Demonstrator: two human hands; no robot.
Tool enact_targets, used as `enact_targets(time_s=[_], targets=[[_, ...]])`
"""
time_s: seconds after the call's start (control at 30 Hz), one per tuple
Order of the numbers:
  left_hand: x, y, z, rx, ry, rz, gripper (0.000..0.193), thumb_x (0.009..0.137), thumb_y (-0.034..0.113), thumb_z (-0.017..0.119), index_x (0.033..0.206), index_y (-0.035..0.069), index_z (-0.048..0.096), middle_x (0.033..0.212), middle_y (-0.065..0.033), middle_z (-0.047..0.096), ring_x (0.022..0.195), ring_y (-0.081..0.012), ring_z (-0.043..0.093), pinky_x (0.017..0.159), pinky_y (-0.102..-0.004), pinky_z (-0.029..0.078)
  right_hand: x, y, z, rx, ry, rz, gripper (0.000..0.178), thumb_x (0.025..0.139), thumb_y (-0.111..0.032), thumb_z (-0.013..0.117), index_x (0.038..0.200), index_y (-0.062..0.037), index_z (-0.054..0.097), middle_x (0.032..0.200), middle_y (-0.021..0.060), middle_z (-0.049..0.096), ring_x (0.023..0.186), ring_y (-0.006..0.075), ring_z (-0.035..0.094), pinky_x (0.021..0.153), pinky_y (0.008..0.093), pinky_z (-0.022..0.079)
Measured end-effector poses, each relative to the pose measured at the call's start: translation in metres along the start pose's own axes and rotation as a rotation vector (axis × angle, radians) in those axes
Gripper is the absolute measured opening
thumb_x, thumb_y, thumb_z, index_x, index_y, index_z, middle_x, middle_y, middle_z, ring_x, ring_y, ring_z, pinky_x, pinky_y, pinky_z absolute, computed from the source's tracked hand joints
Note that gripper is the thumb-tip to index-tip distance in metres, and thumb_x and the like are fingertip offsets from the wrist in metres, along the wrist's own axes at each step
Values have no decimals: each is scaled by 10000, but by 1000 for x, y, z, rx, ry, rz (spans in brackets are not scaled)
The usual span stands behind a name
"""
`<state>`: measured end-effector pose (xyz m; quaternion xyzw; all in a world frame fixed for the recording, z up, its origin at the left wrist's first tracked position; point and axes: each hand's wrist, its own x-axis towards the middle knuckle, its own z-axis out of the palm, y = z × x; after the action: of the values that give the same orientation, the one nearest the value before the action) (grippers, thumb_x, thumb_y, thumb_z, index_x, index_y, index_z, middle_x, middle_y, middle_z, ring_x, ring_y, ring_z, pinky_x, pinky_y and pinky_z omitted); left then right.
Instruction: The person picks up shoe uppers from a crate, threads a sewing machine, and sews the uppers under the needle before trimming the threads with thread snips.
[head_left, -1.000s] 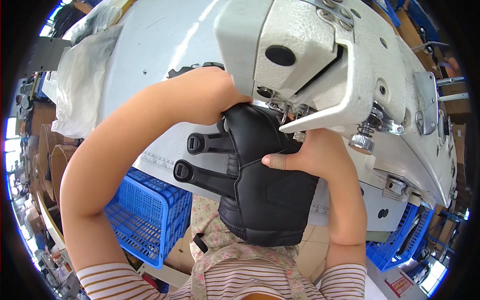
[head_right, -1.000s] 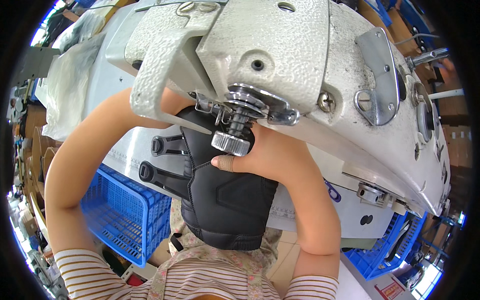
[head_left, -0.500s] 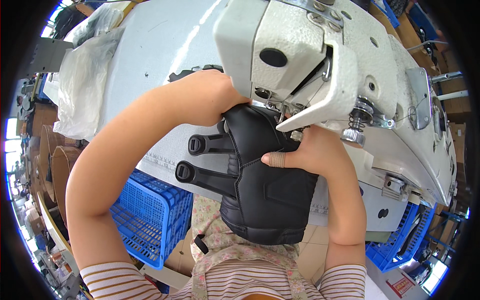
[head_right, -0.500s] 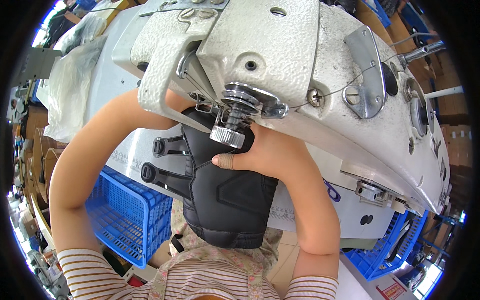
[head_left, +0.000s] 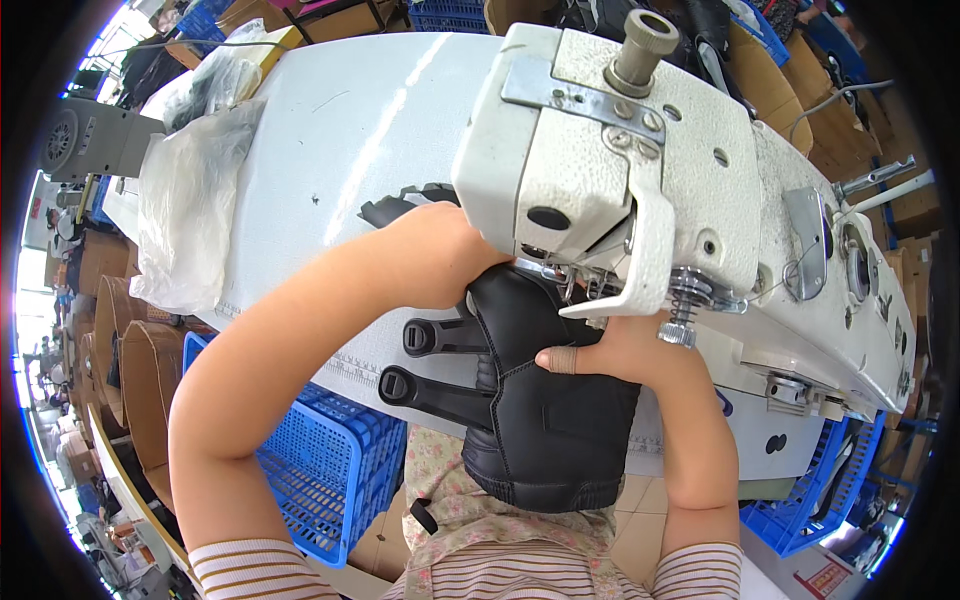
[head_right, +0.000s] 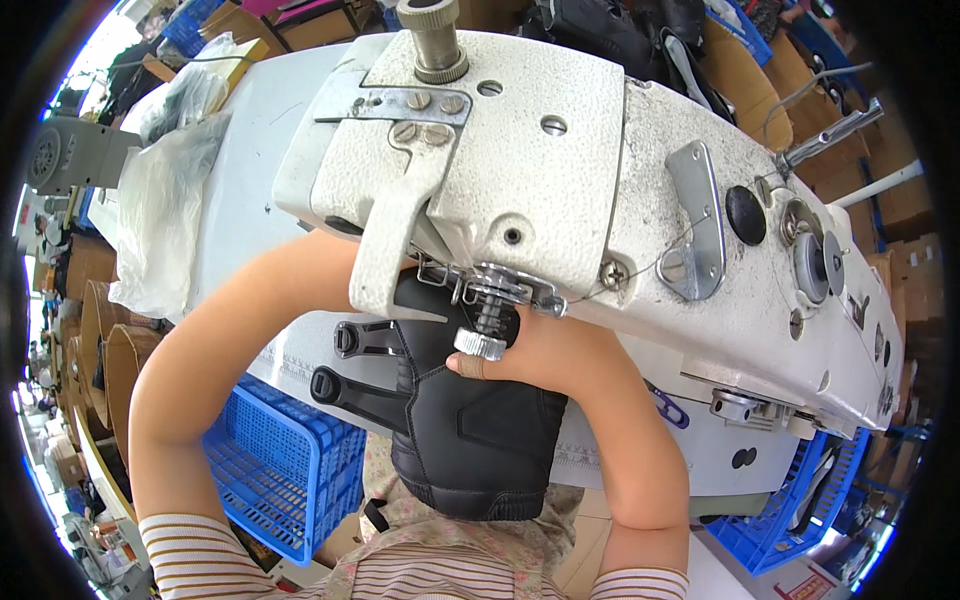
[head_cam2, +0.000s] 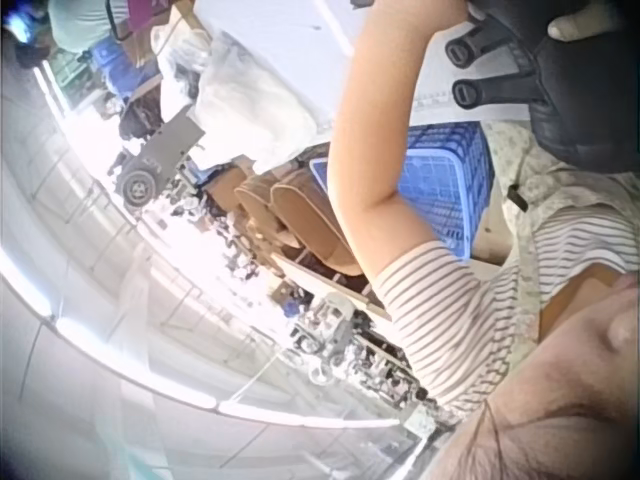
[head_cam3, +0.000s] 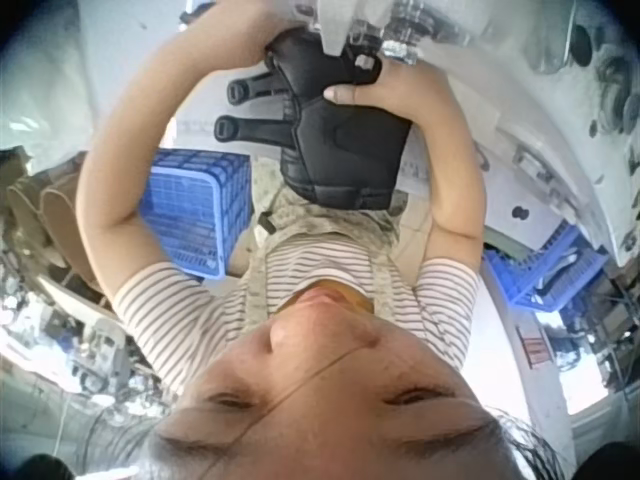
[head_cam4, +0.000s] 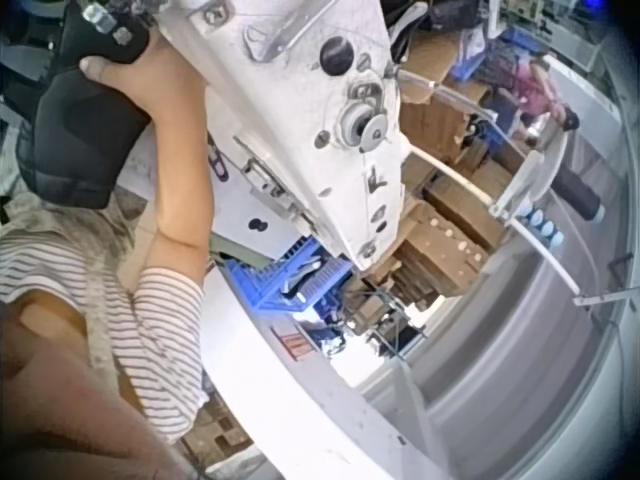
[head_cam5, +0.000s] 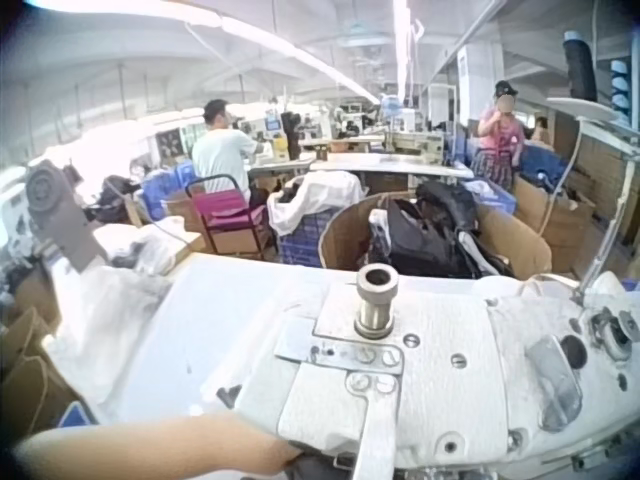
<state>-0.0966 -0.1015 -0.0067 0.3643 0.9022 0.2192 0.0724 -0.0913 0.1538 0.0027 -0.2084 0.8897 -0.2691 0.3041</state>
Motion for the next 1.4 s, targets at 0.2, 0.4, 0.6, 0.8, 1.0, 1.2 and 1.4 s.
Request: enact_targets(time_s=[0.2, 0.4, 0.6, 0.8, 1.0, 1.2, 1.4], targets=[[1, 7, -3, 155, -56, -42, 374, 645, -14, 689, 1006, 80, 677, 920, -143, 670, 866, -341, 656, 727, -415, 533, 2, 4, 2, -101, -34, -87, 926, 661, -691, 712, 1354, -116, 501, 1328, 189, 549, 1246, 359, 509, 1053, 415, 408], [0, 5, 5, 133, 21, -65, 397, 646, -24, 687, 1017, 116, 694, 915, -125, 670, 890, -343, 649, 743, -415, 529, 3, 5, 1, 25, 16, -214, 807, 676, -573, 763, 1301, -109, 550, 1284, 164, 588, 1186, 316, 562, 1006, 406, 438], [4, 2, 5, 91, 66, -61, 402, 649, -25, 684, 1020, 128, 702, 906, -127, 671, 889, -341, 647, 731, -408, 528, -2, -1, -6, 0, -23, 20, 882, 628, -613, 773, 1312, -106, 543, 1249, 172, 609, 1149, 307, 593, 977, 373, 458], [2, 5, 2, 126, 14, -97, 395, 639, -23, 692, 1007, 119, 707, 891, -117, 685, 851, -324, 657, 706, -401, 531, -1, 4, 1, -42, 45, -3, 901, 598, -655, 762, 1273, -88, 580, 1206, 191, 633, 1110, 332, 614, 966, 379, 467], [2, 1, 3, 111, 55, -62, 411, 633, -38, 674, 1012, 119, 705, 870, -121, 686, 823, -325, 661, 697, -395, 532, 0, 8, 1, -24, 92, -50, 890, 577, -659, 789, 1210, -59, 608, 1219, 204, 595, 1146, 361, 566, 987, 410, 439], [3, 3, 4, 118, 56, -70, 422, 630, -42, 669, 1019, 119, 703, 874, -126, 686, 827, -328, 660, 697, -395, 532, 2, 12, 4, 82, 195, -176, 859, 555, -654, 818, 1116, -25, 651, 1197, 218, 592, 1160, 372, 545, 997, 429, 429], [1, 7, -1, 96, 44, -61, 429, 631, -48, 668, 1027, 116, 704, 886, -132, 684, 842, -334, 656, 711, -394, 534, 3, 10, 2, 72, 170, -176, 825, 564, -648, 814, 1079, -20, 672, 1194, 219, 602, 1163, 359, 551, 1008, 413, 425]])
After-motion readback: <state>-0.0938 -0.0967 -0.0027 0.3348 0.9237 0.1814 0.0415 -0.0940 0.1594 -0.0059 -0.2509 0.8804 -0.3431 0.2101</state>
